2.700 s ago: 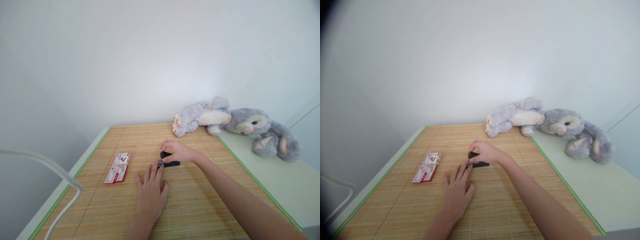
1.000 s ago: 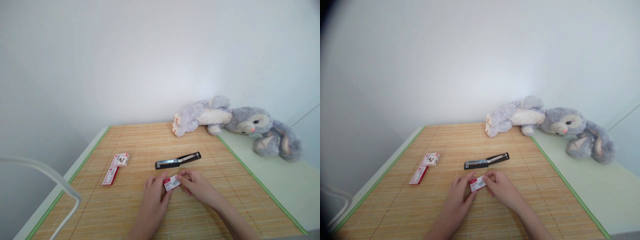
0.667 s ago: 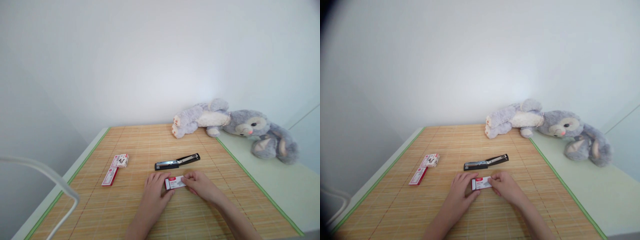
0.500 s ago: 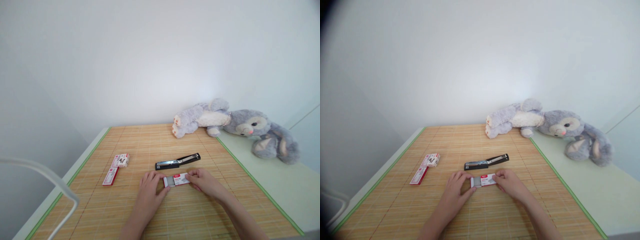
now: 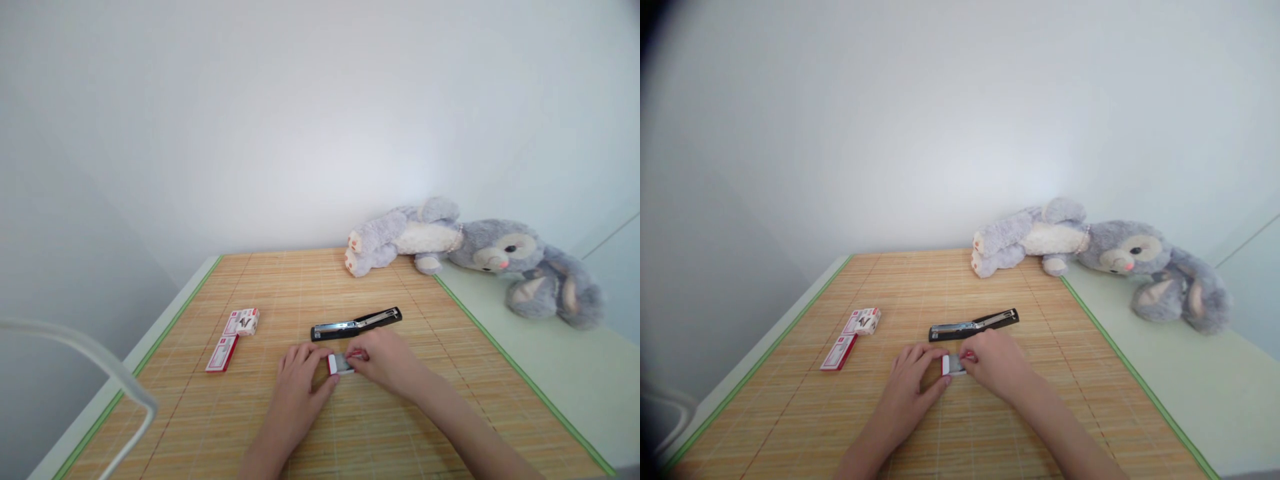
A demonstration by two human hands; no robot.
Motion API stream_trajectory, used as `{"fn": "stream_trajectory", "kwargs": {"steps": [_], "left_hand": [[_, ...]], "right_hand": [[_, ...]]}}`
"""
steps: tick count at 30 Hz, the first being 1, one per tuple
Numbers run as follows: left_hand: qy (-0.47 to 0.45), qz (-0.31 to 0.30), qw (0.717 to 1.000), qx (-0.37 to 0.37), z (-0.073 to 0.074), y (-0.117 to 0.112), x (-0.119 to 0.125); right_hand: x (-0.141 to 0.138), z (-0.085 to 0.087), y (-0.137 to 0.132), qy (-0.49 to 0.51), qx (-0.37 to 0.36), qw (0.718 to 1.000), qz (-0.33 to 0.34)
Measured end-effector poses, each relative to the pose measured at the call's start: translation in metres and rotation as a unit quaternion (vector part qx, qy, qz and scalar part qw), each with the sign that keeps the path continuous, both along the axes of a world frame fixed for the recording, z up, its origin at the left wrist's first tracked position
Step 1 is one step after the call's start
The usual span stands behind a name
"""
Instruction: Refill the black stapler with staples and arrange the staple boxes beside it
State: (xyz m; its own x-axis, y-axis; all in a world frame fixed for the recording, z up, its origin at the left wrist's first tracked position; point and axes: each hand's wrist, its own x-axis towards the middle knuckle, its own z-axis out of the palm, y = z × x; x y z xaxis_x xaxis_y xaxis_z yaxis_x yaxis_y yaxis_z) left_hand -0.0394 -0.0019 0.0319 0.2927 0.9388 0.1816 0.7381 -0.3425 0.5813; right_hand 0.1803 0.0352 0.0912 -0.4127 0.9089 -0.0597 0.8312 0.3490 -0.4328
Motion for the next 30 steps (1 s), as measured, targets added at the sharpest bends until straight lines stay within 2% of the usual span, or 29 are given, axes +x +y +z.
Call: {"fn": "stream_trajectory", "kwargs": {"steps": [3, 6, 8, 11, 15, 18, 26, 30], "left_hand": [[0.001, -0.002, 1.0, -0.005, 0.002, 0.001, 0.0], [-0.001, -0.005, 1.0, -0.006, 0.004, 0.002, 0.0], [-0.004, -0.005, 1.0, -0.004, 0.004, 0.001, 0.001], [-0.003, -0.001, 1.0, -0.002, 0.003, 0.0, 0.001], [0.002, 0.004, 1.0, -0.004, 0.002, 0.001, 0.001], [0.0, 0.005, 1.0, -0.005, 0.002, 0.002, 0.001], [-0.008, 0.002, 1.0, -0.011, 0.004, 0.002, 0.002], [-0.013, 0.002, 1.0, -0.01, 0.006, 0.002, 0.001]], "right_hand": [[-0.013, 0.001, 0.009, -0.074, 0.024, 0.996, 0.044], [-0.02, -0.002, 0.015, -0.107, 0.051, 0.99, 0.071], [-0.021, -0.003, 0.018, -0.096, 0.053, 0.99, 0.087], [-0.016, -0.004, 0.022, -0.02, 0.032, 0.994, 0.101], [0.003, -0.008, 0.025, 0.098, -0.023, 0.992, 0.075], [0.019, -0.012, 0.026, 0.15, -0.044, 0.987, 0.046], [0.046, -0.03, 0.018, 0.173, -0.062, 0.983, 0.002], [0.053, -0.032, 0.012, 0.163, -0.058, 0.985, -0.01]]}}
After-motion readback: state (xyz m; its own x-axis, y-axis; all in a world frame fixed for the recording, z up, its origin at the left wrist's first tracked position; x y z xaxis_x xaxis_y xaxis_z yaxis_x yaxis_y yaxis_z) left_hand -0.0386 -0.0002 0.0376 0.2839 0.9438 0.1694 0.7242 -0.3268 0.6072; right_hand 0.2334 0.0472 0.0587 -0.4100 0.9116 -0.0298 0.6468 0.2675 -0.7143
